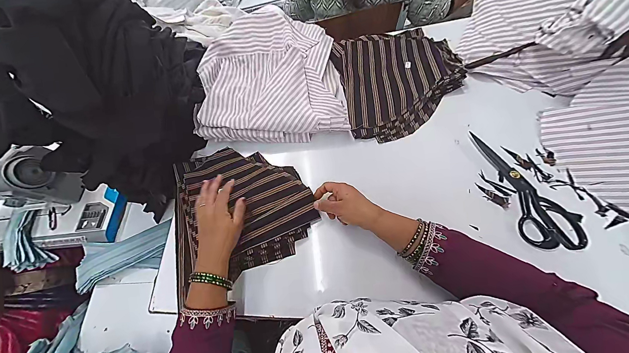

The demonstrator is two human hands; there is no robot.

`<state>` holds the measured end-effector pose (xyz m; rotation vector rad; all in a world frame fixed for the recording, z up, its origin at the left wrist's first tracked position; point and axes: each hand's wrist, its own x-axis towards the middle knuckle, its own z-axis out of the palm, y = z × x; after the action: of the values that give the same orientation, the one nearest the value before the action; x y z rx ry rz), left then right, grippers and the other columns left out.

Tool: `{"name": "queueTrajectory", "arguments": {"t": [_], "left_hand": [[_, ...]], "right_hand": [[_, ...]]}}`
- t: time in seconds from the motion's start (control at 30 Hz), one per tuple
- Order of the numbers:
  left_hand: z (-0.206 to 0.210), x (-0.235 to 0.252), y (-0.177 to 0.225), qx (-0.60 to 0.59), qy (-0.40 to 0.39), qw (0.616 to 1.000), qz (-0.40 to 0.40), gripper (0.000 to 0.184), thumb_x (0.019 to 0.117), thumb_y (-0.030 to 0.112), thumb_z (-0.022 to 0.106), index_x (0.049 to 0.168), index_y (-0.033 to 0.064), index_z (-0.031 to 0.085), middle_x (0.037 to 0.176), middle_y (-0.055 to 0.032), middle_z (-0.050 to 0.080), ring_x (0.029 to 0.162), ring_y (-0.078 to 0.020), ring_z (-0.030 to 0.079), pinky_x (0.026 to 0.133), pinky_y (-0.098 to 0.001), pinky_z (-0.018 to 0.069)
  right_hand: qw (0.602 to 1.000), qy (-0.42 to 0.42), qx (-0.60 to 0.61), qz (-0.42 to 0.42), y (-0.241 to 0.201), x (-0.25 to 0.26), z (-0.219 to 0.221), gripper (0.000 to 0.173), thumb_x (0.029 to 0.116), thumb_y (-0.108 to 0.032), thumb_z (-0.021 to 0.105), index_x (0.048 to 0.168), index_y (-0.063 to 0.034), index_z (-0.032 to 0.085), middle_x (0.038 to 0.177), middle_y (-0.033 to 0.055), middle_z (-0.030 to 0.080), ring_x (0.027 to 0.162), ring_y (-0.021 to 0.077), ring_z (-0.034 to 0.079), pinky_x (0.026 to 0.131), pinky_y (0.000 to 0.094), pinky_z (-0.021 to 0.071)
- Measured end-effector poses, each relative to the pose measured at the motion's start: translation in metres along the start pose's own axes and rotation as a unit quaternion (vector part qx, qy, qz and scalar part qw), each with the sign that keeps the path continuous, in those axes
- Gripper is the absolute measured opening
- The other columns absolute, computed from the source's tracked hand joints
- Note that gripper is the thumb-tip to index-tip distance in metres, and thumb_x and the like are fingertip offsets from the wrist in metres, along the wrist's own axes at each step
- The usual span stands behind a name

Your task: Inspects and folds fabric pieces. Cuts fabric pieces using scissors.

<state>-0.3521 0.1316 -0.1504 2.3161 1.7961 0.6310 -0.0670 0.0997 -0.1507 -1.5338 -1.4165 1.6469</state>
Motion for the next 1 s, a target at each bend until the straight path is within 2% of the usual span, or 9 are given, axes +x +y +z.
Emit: {"name": "queueTrajectory", "arguments": {"t": [0.1, 0.2, 0.33, 0.4, 0.47, 0.6, 0.7, 0.83, 1.0], "left_hand": [[0.008, -0.001, 0.024, -0.066, -0.126, 0.989, 0.049, 0.045, 0.1055, 0.030, 0.050, 0.141, 0.0041, 0.061, 0.153, -0.0196, 0.051, 0.148, -0.0445, 0.036, 0.120, -0.0618, 0.0269], [0.014, 0.007, 0.032, -0.006, -0.303, 0.952, -0.043, 0.061, 0.1089, 0.047, 0.038, 0.162, 0.0180, 0.034, 0.172, -0.0102, 0.017, 0.158, -0.0413, 0.007, 0.120, -0.0703, 0.0046], [0.014, 0.013, 0.023, 0.066, -0.292, 0.946, -0.122, 0.069, 0.1072, 0.055, 0.038, 0.165, 0.0197, 0.022, 0.173, -0.0111, 0.011, 0.159, -0.0403, 0.004, 0.120, -0.0719, 0.0030], [0.012, 0.003, 0.025, 0.087, -0.243, 0.961, -0.100, 0.075, 0.1041, 0.054, 0.048, 0.163, 0.0124, 0.027, 0.170, -0.0182, 0.019, 0.157, -0.0446, 0.010, 0.120, -0.0710, 0.0069], [0.013, -0.022, 0.031, 0.064, -0.176, 0.982, 0.014, 0.073, 0.1002, 0.048, 0.057, 0.156, 0.0049, 0.041, 0.163, -0.0234, 0.035, 0.152, -0.0505, 0.023, 0.116, -0.0761, 0.0138], [0.008, -0.067, 0.048, -0.072, -0.288, 0.944, 0.146, 0.053, 0.1009, 0.043, 0.056, 0.145, 0.0134, 0.060, 0.163, -0.0153, 0.038, 0.154, -0.0434, 0.025, 0.116, -0.0767, 0.0093], [0.006, -0.074, 0.041, -0.128, -0.181, 0.961, 0.167, 0.045, 0.1039, 0.040, 0.050, 0.128, 0.0092, 0.072, 0.147, -0.0131, 0.059, 0.145, -0.0425, 0.044, 0.115, -0.0752, 0.0203], [-0.023, -0.061, 0.022, -0.110, 0.005, 0.993, -0.052, 0.034, 0.1054, 0.020, 0.050, 0.118, -0.0016, 0.072, 0.118, -0.0188, 0.072, 0.114, -0.0331, 0.068, 0.101, -0.0514, 0.0518], [-0.056, -0.059, -0.026, -0.057, -0.033, 0.935, -0.347, 0.032, 0.1084, 0.016, 0.048, 0.128, -0.0045, 0.063, 0.118, -0.0256, 0.068, 0.111, -0.0381, 0.066, 0.101, -0.0559, 0.0473]], "right_hand": [[1.000, -0.007, -0.025, -0.001, -0.002, 0.002, 0.004, 0.013, 0.1060, -0.014, 0.054, 0.103, -0.0020, 0.058, 0.062, -0.0050, 0.048, 0.047, 0.0011, 0.042, 0.047, 0.0167, 0.0349], [0.998, -0.012, -0.065, 0.018, -0.004, 0.000, 0.004, 0.014, 0.1060, -0.012, 0.052, 0.097, -0.0027, 0.056, 0.064, -0.0033, 0.046, 0.048, 0.0038, 0.043, 0.048, 0.0194, 0.0364], [0.986, -0.039, -0.146, 0.065, -0.008, -0.001, 0.001, 0.018, 0.1069, -0.014, 0.048, 0.098, -0.0020, 0.058, 0.068, 0.0006, 0.050, 0.051, 0.0066, 0.047, 0.051, 0.0227, 0.0404], [0.976, -0.045, -0.199, 0.073, -0.009, -0.001, -0.003, 0.021, 0.1058, -0.015, 0.049, 0.095, -0.0022, 0.060, 0.070, 0.0026, 0.054, 0.055, 0.0090, 0.050, 0.054, 0.0265, 0.0425], [0.972, -0.049, -0.223, 0.063, -0.007, -0.004, -0.010, 0.018, 0.1041, -0.014, 0.051, 0.095, -0.0021, 0.061, 0.073, 0.0041, 0.055, 0.058, 0.0108, 0.052, 0.057, 0.0291, 0.0439], [0.986, -0.038, -0.161, 0.005, 0.008, -0.013, -0.019, 0.012, 0.1027, -0.010, 0.055, 0.100, -0.0007, 0.060, 0.071, 0.0002, 0.052, 0.056, 0.0057, 0.050, 0.055, 0.0227, 0.0430], [0.990, -0.016, -0.127, -0.055, 0.021, -0.018, -0.020, 0.010, 0.1017, -0.010, 0.056, 0.101, -0.0012, 0.061, 0.069, -0.0032, 0.053, 0.055, 0.0017, 0.050, 0.054, 0.0187, 0.0433], [0.984, 0.004, -0.134, -0.116, 0.038, -0.030, -0.021, 0.011, 0.0989, -0.010, 0.057, 0.099, -0.0005, 0.063, 0.071, -0.0024, 0.055, 0.057, 0.0007, 0.051, 0.055, 0.0184, 0.0437], [0.978, 0.063, -0.114, -0.162, 0.064, -0.056, -0.027, 0.010, 0.0938, -0.012, 0.058, 0.096, -0.0030, 0.064, 0.067, -0.0065, 0.056, 0.054, -0.0038, 0.050, 0.052, 0.0138, 0.0418]]}}
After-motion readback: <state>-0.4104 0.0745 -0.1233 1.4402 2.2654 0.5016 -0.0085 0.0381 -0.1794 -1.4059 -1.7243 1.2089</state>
